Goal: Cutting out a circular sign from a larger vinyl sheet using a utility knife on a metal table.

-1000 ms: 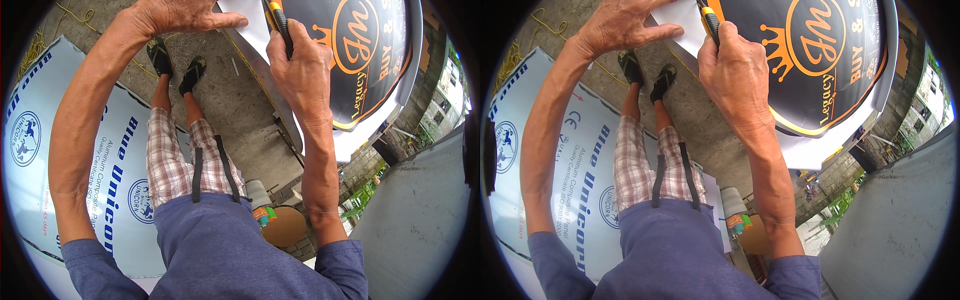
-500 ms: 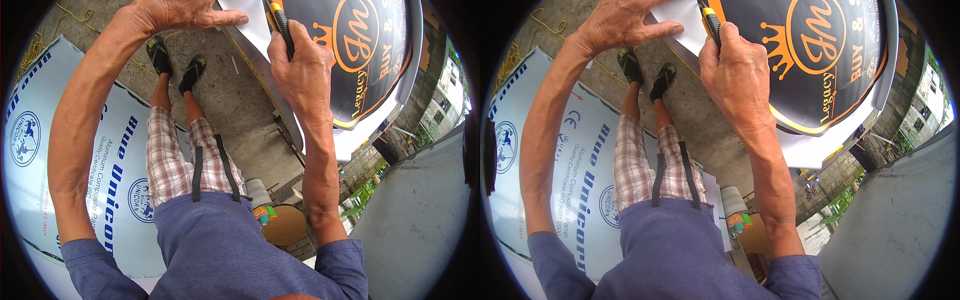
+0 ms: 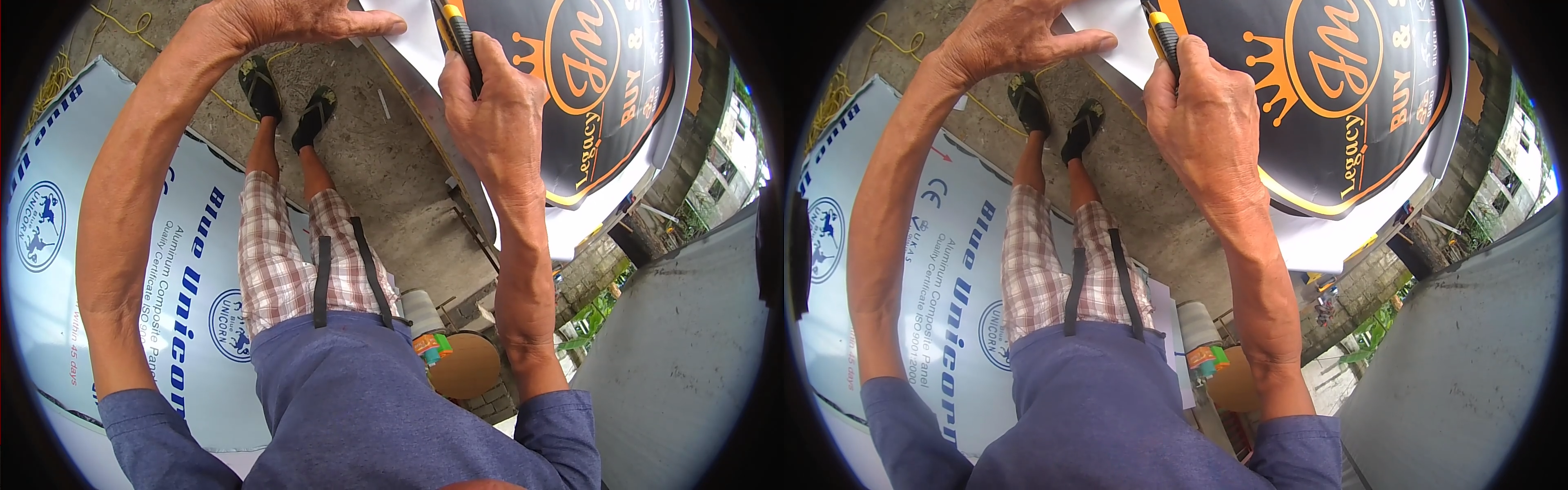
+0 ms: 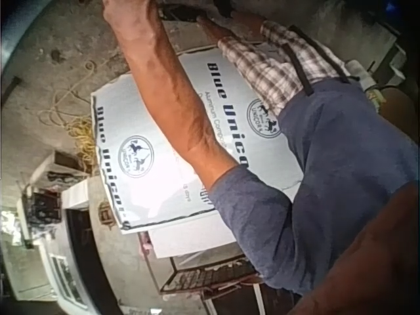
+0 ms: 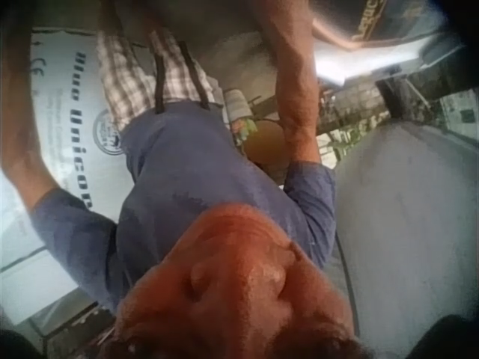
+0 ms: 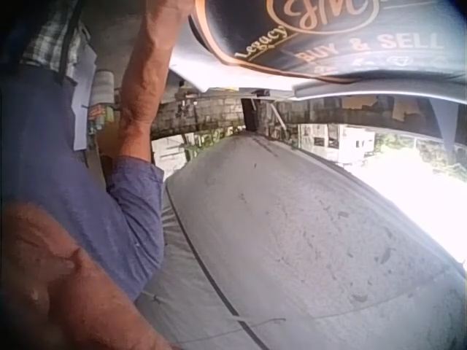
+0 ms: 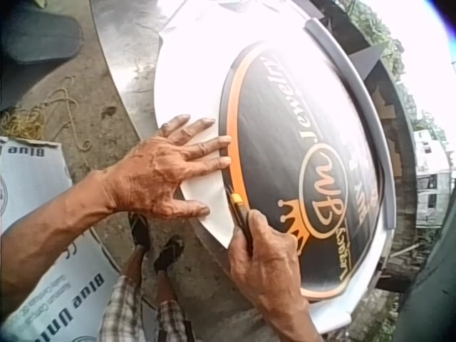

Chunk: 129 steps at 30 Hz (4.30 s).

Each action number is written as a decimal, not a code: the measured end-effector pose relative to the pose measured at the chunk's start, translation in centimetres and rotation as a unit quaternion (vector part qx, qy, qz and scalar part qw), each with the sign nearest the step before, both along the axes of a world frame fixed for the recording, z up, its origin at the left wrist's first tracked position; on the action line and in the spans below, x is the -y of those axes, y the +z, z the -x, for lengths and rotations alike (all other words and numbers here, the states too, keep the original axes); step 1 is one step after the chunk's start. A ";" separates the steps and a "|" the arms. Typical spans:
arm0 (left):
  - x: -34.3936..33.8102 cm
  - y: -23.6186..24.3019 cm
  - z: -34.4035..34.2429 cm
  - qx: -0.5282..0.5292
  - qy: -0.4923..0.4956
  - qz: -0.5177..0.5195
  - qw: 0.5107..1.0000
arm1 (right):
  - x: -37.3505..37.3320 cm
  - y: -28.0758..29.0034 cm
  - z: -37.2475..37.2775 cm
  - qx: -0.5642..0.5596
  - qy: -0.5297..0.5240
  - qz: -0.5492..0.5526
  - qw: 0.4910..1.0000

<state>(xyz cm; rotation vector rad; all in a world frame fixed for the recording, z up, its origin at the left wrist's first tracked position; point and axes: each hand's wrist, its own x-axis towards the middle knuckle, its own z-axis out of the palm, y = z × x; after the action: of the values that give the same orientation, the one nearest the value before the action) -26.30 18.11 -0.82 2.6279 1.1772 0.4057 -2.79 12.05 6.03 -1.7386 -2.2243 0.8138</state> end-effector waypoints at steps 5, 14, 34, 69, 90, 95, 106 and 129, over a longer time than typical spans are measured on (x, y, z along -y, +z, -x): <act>0.0 0.3 0.3 -0.005 0.003 -0.005 1.000 | -0.1 0.0 0.1 -0.006 0.004 -0.007 1.000; -0.1 0.2 0.2 -0.008 0.002 -0.002 1.000 | -0.1 0.2 -0.2 -0.003 0.010 0.000 1.000; -0.6 0.1 -0.2 0.003 -0.005 0.008 1.000 | 0.0 -0.1 -0.9 0.010 0.006 -0.011 1.000; -0.5 -0.5 -1.6 0.084 0.024 0.021 0.996 | -1.5 1.3 -2.6 0.078 0.033 0.049 0.995; 3.8 -0.1 -2.2 0.074 0.132 0.064 0.986 | -0.6 0.5 -0.6 0.021 0.018 0.030 0.999; 3.4 -1.0 -0.3 0.093 0.118 0.017 0.989 | -0.2 -0.6 1.3 0.011 0.021 -0.005 1.000; 3.7 -0.7 0.3 0.052 0.112 0.023 0.992 | 0.2 0.0 1.6 0.024 0.031 -0.009 0.999; 3.3 -0.1 0.5 0.039 0.103 0.029 0.993 | 0.1 0.4 1.6 -0.012 0.013 -0.001 1.000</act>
<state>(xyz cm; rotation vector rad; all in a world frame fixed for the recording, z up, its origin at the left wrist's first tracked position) -26.81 14.86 -0.92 2.4257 1.4176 0.4998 -4.40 11.95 6.40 -1.6937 -2.2349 0.8337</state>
